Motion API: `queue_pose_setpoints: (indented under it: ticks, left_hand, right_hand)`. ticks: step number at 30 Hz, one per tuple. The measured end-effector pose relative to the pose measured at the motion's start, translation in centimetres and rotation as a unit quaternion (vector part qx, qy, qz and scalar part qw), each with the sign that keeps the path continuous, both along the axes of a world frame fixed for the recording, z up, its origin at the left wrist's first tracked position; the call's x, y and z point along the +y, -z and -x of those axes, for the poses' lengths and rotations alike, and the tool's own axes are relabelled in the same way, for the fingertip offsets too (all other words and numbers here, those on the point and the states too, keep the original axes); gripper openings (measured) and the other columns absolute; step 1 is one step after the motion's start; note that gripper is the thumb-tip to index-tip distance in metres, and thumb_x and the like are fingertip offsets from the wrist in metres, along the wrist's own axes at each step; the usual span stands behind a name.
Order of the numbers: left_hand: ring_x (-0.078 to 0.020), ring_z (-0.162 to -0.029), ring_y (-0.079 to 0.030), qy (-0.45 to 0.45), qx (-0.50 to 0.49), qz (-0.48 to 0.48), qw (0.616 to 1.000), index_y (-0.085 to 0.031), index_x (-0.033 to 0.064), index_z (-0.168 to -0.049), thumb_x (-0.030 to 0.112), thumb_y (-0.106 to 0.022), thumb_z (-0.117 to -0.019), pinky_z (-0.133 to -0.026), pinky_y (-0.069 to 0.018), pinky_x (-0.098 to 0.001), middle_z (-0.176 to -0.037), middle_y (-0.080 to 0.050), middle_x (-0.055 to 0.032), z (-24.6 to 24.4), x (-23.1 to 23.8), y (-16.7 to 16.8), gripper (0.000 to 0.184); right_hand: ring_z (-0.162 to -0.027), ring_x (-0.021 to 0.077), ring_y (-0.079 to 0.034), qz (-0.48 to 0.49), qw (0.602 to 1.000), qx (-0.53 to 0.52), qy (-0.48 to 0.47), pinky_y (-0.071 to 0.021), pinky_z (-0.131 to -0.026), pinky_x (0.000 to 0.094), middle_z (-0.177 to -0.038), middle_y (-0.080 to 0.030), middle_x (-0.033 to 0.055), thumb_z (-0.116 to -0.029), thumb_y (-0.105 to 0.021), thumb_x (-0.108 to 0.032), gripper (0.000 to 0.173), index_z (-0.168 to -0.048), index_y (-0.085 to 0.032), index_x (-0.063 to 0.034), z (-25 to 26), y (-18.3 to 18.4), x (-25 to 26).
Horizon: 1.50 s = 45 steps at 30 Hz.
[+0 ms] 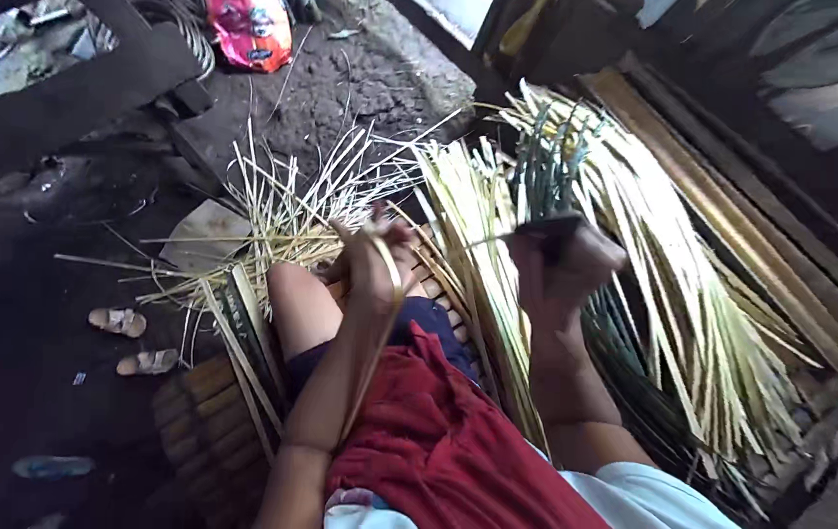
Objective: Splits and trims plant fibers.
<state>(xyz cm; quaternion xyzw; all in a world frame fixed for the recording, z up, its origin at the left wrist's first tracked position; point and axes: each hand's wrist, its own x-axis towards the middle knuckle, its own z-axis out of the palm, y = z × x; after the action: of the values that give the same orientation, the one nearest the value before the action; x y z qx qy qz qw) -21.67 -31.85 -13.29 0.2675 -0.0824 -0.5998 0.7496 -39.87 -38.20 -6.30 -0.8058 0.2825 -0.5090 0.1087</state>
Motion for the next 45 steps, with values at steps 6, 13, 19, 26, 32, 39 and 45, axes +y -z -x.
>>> queue_pose_setpoints:
  ticks: [6,13,19,26,32,39,45]
  left_hand:
    - [-0.0012,-0.055,-0.048,0.045,-0.098,0.074,0.991,-0.058,0.0243,-0.109,0.044,-0.031,-0.1113,-0.053,-0.0446,-0.0154,-0.069,-0.049,0.0082,2.0,0.8,-1.7,0.033]
    - [0.0004,-0.04,-0.034,-0.264,0.116,-0.165,0.943,-0.05,0.0187,-0.094,0.028,-0.032,-0.1129,-0.042,-0.0352,-0.0138,-0.054,-0.039,0.0109,-5.2,-1.5,2.1,0.028]
    - [-0.002,-0.068,-0.057,0.01,-0.005,0.037,0.999,-0.057,0.0248,-0.113,0.051,-0.02,-0.1106,-0.065,-0.05,-0.0172,-0.078,-0.057,0.0074,0.6,1.9,3.0,0.045]
    - [0.0002,-0.062,-0.056,-0.082,0.055,-0.031,0.995,-0.057,0.0261,-0.088,0.043,-0.029,-0.1111,-0.061,-0.0494,-0.0151,-0.068,-0.052,0.0113,2.1,3.4,2.2,0.04]
    - [-0.0056,-0.057,-0.053,-0.266,0.121,-0.186,0.938,-0.044,0.0224,-0.078,0.033,-0.016,-0.1119,-0.063,-0.05,-0.021,-0.06,-0.047,0.0087,-3.7,3.7,5.8,0.045]
    - [-0.0043,-0.074,-0.061,0.06,0.058,0.025,0.996,-0.061,0.0278,-0.085,0.044,-0.027,-0.1108,-0.075,-0.0526,-0.0228,-0.072,-0.059,0.0103,1.3,4.9,1.0,0.046]
    - [-0.0025,-0.055,-0.048,-0.07,0.089,-0.034,0.993,-0.049,0.0248,-0.082,0.047,-0.019,-0.1116,-0.057,-0.0449,-0.0165,-0.062,-0.044,0.0102,0.6,4.9,2.1,0.047]
  right_hand:
    - [-0.063,0.0039,-0.058,-0.138,0.982,0.051,-0.116,-0.052,-0.056,0.0219,-0.077,-0.061,0.0011,-0.1016,-0.063,-0.024,0.021,-0.099,-0.064,-0.003,-1.4,1.3,-0.3]
    - [-0.071,0.0012,-0.064,-0.18,0.939,0.022,-0.292,-0.0545,-0.065,0.0199,-0.078,-0.068,-0.0072,-0.1018,-0.062,-0.034,0.026,-0.088,-0.071,-0.0148,3.9,-0.1,2.4]
    - [-0.062,0.0147,-0.065,-0.076,0.99,0.103,-0.058,-0.0548,-0.058,0.0328,-0.071,-0.067,0.0126,-0.1019,-0.064,-0.028,0.038,-0.082,-0.066,0.0046,-0.5,0.5,-1.9]
    - [-0.051,0.0096,-0.059,-0.291,0.921,0.119,-0.228,-0.052,-0.046,0.0289,-0.064,-0.062,0.0028,-0.0995,-0.066,-0.026,0.028,-0.082,-0.066,-0.0041,-3.8,5.3,2.5]
    - [-0.059,-0.0023,-0.057,-0.454,0.768,-0.038,-0.45,-0.0477,-0.054,0.0143,-0.065,-0.058,-0.007,-0.1033,-0.059,-0.034,0.033,-0.079,-0.064,-0.0126,1.2,0.8,3.2]
    - [-0.059,-0.0064,-0.059,-0.347,0.932,0.008,-0.105,-0.0536,-0.056,0.016,-0.07,-0.064,-0.014,-0.104,-0.053,-0.018,0.026,-0.083,-0.065,-0.0105,-3.6,1.9,-1.7]
    - [-0.049,0.007,-0.057,-0.412,0.848,0.132,-0.307,-0.0502,-0.044,0.0235,-0.063,-0.061,0.0008,-0.104,-0.057,-0.027,0.032,-0.082,-0.065,-0.0065,-3.2,5.3,5.1]
